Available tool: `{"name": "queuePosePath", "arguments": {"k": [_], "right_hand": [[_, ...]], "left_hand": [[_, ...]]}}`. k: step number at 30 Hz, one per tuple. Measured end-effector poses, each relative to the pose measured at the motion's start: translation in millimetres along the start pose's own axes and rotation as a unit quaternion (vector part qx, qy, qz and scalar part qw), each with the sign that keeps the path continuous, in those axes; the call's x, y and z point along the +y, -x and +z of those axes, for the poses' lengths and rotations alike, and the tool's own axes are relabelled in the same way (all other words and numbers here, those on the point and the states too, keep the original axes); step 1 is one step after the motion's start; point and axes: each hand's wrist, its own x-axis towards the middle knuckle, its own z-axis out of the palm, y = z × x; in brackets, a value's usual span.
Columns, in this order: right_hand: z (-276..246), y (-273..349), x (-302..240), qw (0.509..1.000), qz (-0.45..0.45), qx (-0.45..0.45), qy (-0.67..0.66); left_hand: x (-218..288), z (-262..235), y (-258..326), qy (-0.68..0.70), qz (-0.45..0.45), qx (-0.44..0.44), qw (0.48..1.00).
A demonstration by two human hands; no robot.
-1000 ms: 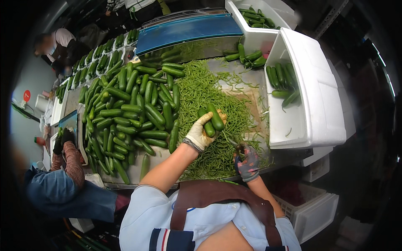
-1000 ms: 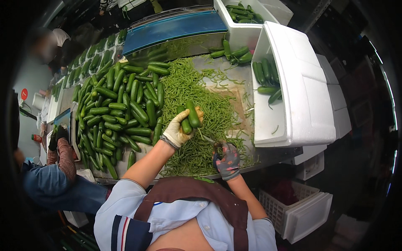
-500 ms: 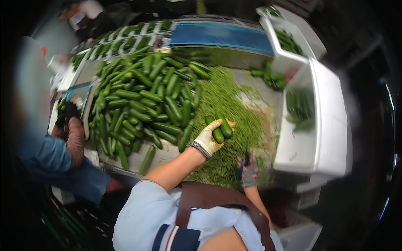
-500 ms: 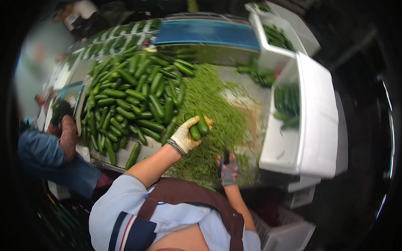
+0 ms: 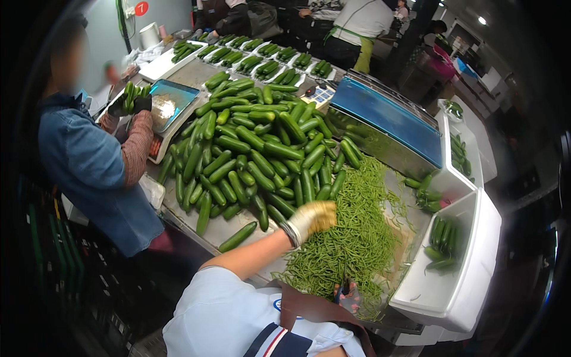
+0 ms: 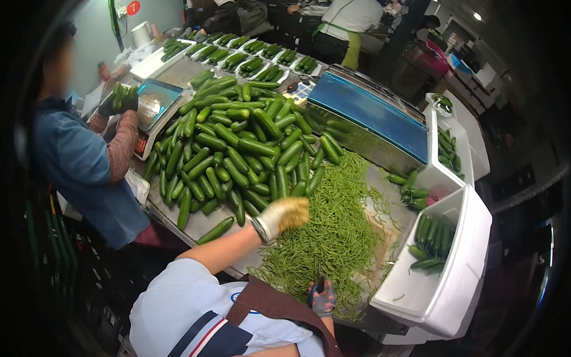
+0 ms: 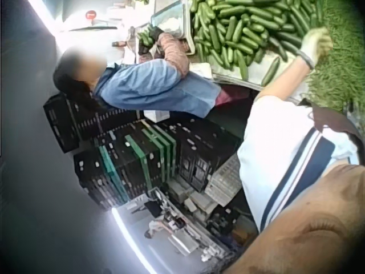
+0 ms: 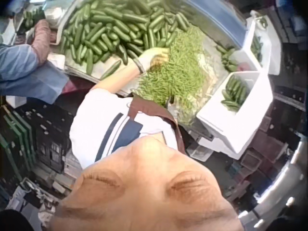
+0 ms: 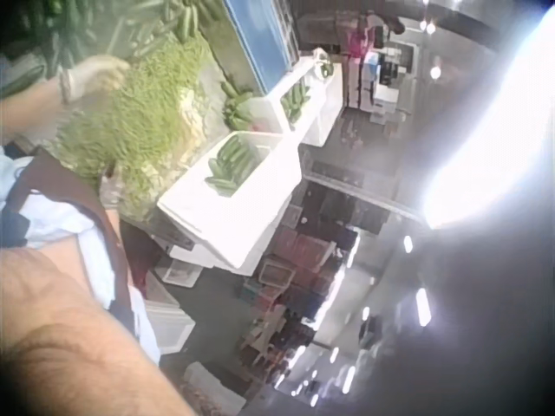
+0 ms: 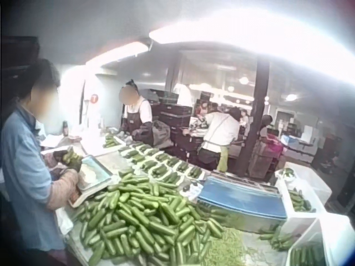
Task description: The person repeatedly picks up cucumbers from a large pile on a stainless steel table, trims both ends with a small knife, and places the trimmed cucumbers into a white styrofoam container. The person wears gloves and an apron while working at a busy processing station with other workers nearby.
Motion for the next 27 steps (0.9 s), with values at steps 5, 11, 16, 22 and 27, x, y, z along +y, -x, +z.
{"name": "queuePosePath", "arguments": {"k": [5,11,16,22,27], "right_hand": [[36,8,-16,0.994,0.028,0.106,0.014],[22,-1,-1,0.984,-0.047,0.138,0.107],[20,-8,3,0.972,-0.086,0.190,0.108],[-26,-7,20,0.938,-0.153,0.162,0.267],[-8,-7,12,0.938,-0.184,0.103,0.273]], "left_hand": [[-90,-27,17,-0.143,-0.135,-0.114,0.974],[-87,-42,23,-0.131,-0.116,-0.165,0.971],[-102,-54,21,-0.158,-0.062,-0.198,0.966],[-118,-47,39,-0.244,0.105,-0.175,0.948],[-117,-46,47,-0.393,0.214,-0.168,0.879]]}}
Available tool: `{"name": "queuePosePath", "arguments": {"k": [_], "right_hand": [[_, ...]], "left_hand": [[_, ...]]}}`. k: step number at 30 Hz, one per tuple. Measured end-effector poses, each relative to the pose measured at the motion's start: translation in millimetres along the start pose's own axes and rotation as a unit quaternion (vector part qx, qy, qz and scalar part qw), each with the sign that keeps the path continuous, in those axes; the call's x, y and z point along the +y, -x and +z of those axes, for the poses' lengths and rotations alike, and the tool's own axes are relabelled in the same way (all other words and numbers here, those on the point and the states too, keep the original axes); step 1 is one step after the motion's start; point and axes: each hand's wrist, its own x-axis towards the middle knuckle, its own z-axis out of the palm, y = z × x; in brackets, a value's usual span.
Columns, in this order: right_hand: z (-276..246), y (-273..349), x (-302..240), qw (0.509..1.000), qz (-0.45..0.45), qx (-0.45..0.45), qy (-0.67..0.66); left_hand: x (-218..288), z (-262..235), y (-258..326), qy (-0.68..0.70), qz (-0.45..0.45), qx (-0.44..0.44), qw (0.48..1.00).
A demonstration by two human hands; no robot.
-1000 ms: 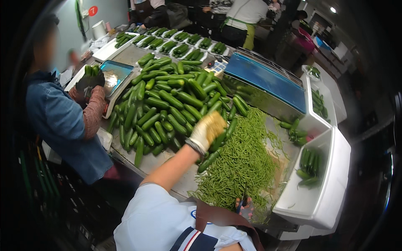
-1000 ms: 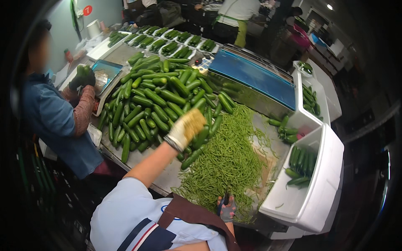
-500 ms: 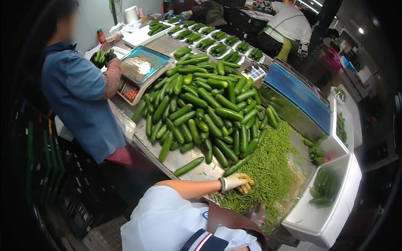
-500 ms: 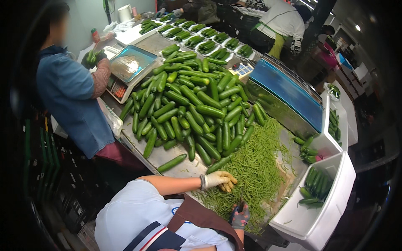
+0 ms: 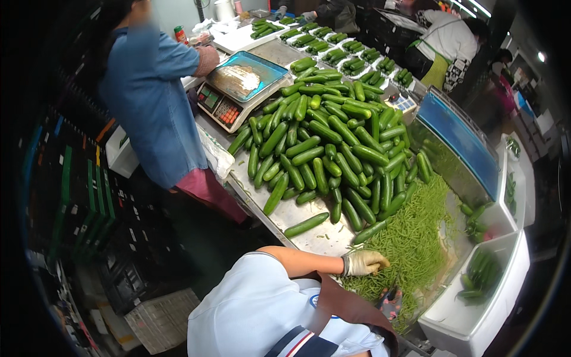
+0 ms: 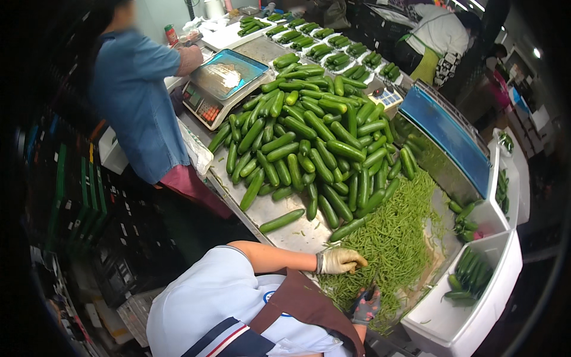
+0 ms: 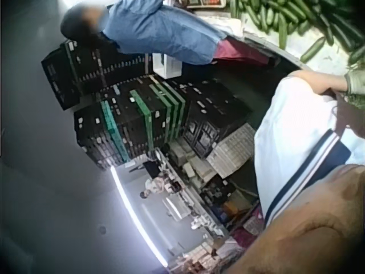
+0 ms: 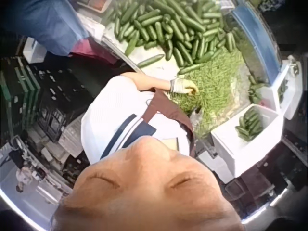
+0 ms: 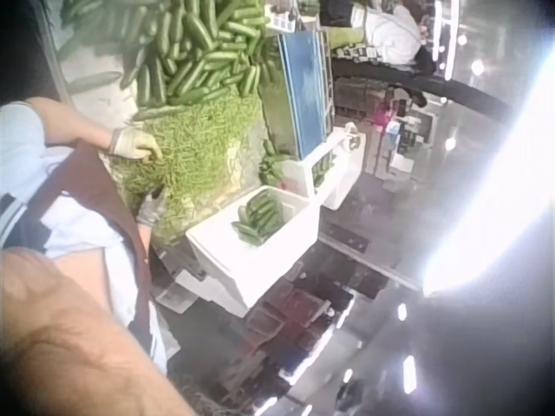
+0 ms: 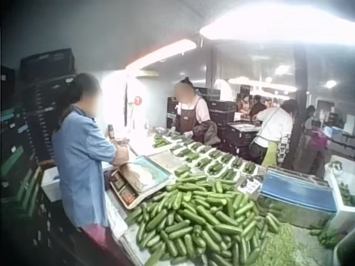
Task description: The person repeatedly picks up cucumbers from a large pile on a stainless steel table, trims both ends with a small knife, and places the trimmed cucumbers into a white styrofoam container. The person wears gloves and an apron while working at a busy processing station with other workers nearby.
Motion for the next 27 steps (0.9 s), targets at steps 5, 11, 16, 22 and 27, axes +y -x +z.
{"name": "queuePosePath", "arguments": {"k": [5,11,16,22,27], "right_hand": [[-10,-29,-17,0.966,0.212,-0.017,-0.146],[0,-11,3,0.968,0.133,-0.071,-0.200],[12,-8,-22,0.989,0.036,-0.062,-0.133],[11,-23,-12,0.961,0.139,-0.068,-0.230],[-9,-34,12,0.869,0.253,-0.156,-0.396]], "left_hand": [[-9,2,-10,0.005,-0.093,-0.063,0.994],[138,-60,-19,-0.191,0.181,0.266,0.927],[178,-118,-5,-0.051,0.222,0.444,0.866],[114,-70,42,-0.133,-0.018,0.242,0.961],[120,-50,48,-0.309,-0.069,0.121,0.941]]}}
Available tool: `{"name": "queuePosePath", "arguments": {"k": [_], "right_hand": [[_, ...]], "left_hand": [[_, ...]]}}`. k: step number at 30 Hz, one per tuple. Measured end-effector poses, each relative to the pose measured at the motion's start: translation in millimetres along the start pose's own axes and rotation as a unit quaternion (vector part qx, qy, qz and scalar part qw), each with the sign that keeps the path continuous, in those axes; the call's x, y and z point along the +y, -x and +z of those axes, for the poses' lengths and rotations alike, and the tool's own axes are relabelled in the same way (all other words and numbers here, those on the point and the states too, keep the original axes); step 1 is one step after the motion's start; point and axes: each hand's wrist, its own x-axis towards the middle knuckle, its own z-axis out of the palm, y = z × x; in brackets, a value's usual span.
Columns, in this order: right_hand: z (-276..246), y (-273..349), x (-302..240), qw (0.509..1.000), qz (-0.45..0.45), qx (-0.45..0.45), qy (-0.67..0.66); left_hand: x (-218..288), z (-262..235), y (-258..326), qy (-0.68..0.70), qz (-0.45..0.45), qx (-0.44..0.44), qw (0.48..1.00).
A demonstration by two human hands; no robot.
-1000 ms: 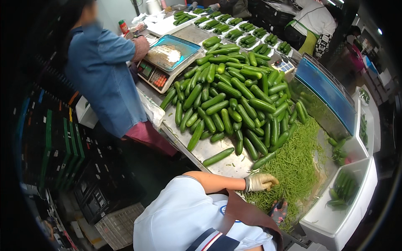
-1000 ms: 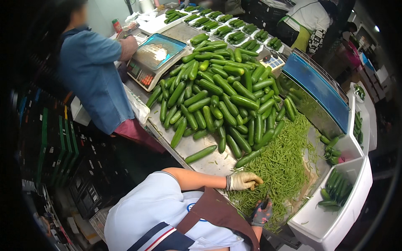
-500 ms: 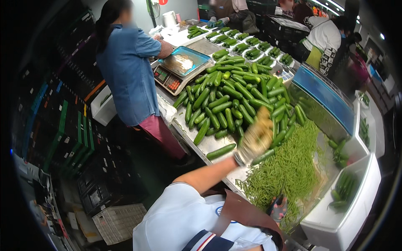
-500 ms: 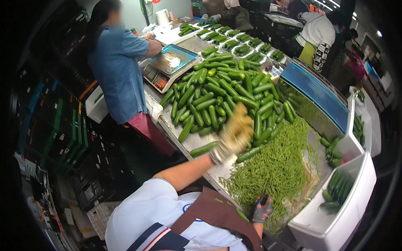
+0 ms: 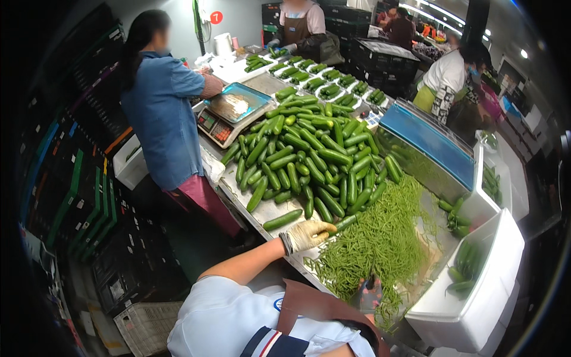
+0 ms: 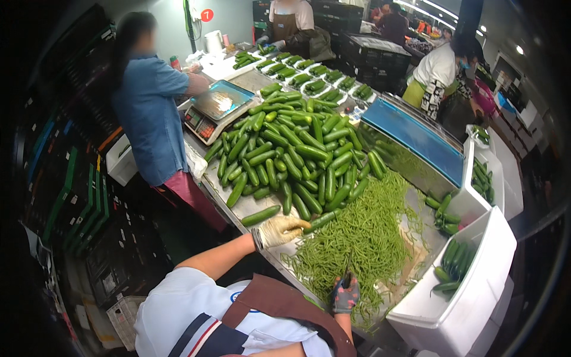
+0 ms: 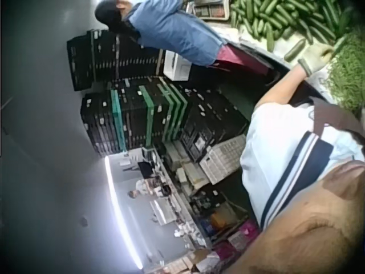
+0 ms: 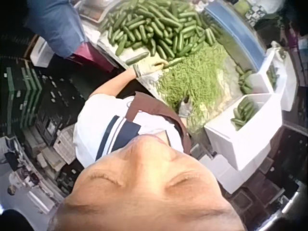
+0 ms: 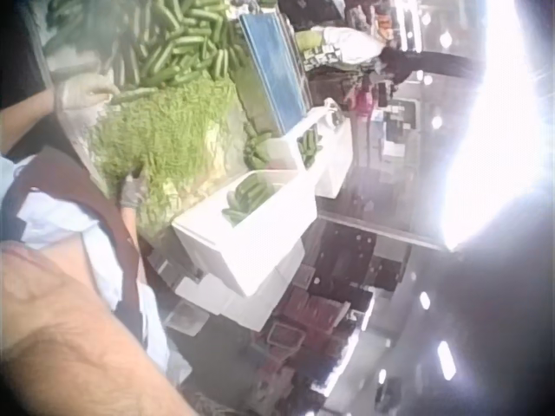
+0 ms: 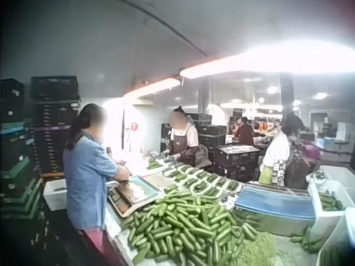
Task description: The person repeatedly picks up cucumbers from a large pile on a stainless steel table, trims both ends with a small knife, and places the trimmed cucumbers into a white styrofoam container. The person wears gloves and an apron while working at a busy processing station with other workers nearby.
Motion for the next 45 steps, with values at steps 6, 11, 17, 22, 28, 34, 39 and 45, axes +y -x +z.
{"name": "queuePosePath", "arguments": {"k": [6,11,17,22,28,34,39,45], "right_hand": [[13,7,1,0.990,-0.088,-0.005,0.111],[34,12,25,0.904,-0.239,0.092,0.344],[61,32,9,0.934,-0.255,-0.001,0.248],[15,14,26,0.873,-0.263,0.044,0.409],[18,13,29,0.920,-0.218,0.099,0.309],[54,29,13,0.898,-0.252,-0.003,0.360],[55,26,24,0.884,-0.339,-0.026,0.320],[61,33,15,0.926,-0.270,-0.046,0.260]], "left_hand": [[-42,-10,8,-0.209,-0.059,0.067,0.974],[-65,-29,34,-0.353,-0.189,0.046,0.915],[-90,-29,0,-0.403,-0.155,-0.035,0.901],[-98,-43,-3,-0.447,0.052,0.092,0.888],[-99,-17,16,-0.406,-0.061,0.117,0.904],[-79,-14,4,-0.357,-0.020,0.136,0.924],[-52,13,9,-0.279,0.041,0.117,0.952],[-28,49,9,-0.255,0.078,0.094,0.959]]}}
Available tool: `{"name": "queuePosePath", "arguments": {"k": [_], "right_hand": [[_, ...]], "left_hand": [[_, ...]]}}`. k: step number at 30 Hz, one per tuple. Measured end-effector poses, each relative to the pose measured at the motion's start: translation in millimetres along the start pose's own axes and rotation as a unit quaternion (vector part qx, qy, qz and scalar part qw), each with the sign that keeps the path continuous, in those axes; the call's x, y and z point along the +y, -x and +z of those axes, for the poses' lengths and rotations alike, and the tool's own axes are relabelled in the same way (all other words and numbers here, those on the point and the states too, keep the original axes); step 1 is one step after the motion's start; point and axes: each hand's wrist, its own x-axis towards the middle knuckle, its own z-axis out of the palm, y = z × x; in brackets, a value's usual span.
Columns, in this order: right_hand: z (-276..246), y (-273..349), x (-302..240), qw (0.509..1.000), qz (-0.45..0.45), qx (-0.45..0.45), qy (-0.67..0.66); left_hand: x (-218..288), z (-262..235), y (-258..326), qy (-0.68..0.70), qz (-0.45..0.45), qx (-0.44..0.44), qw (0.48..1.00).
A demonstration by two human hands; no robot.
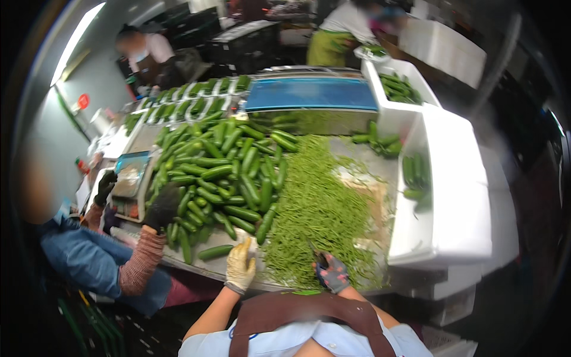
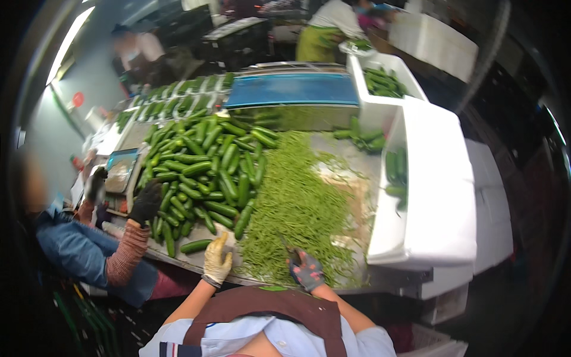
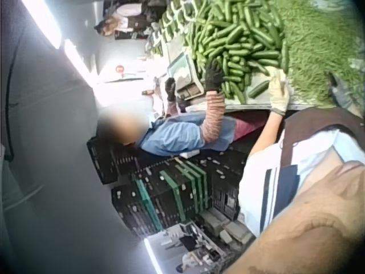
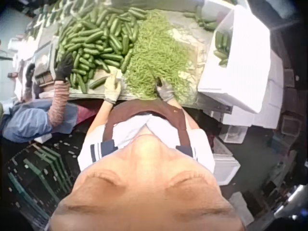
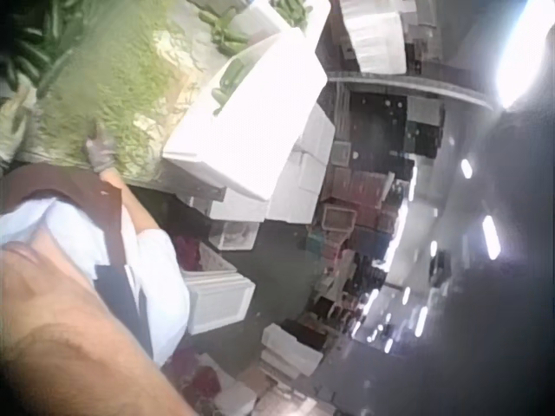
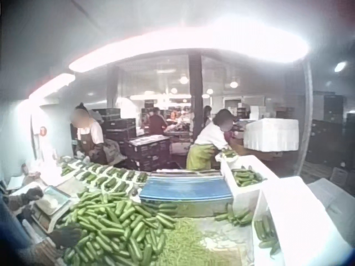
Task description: The person repeatedly picks up cucumbers from a large pile on a stainless steel table, trims both ends with a small knife, and places the trimmed cucumbers into a white styrofoam container. The person wears gloves and an apron while working at a busy processing station with other workers nearby.
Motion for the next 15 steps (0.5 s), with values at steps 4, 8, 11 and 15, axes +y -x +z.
{"name": "queuePosePath", "arguments": {"k": [4,8,11,15], "right_hand": [[-11,-5,29,0.998,-0.016,-0.012,0.057],[-23,-1,25,0.991,0.007,-0.025,-0.133],[-29,2,16,0.982,0.049,-0.021,-0.179],[-27,32,-40,0.985,0.071,0.070,-0.141]], "left_hand": [[16,-5,1,0.021,-0.005,0.017,1.000],[33,3,-10,0.066,0.008,0.007,0.998],[49,8,-24,0.107,0.040,-0.015,0.993],[81,23,-55,0.220,0.110,-0.061,0.967]]}}
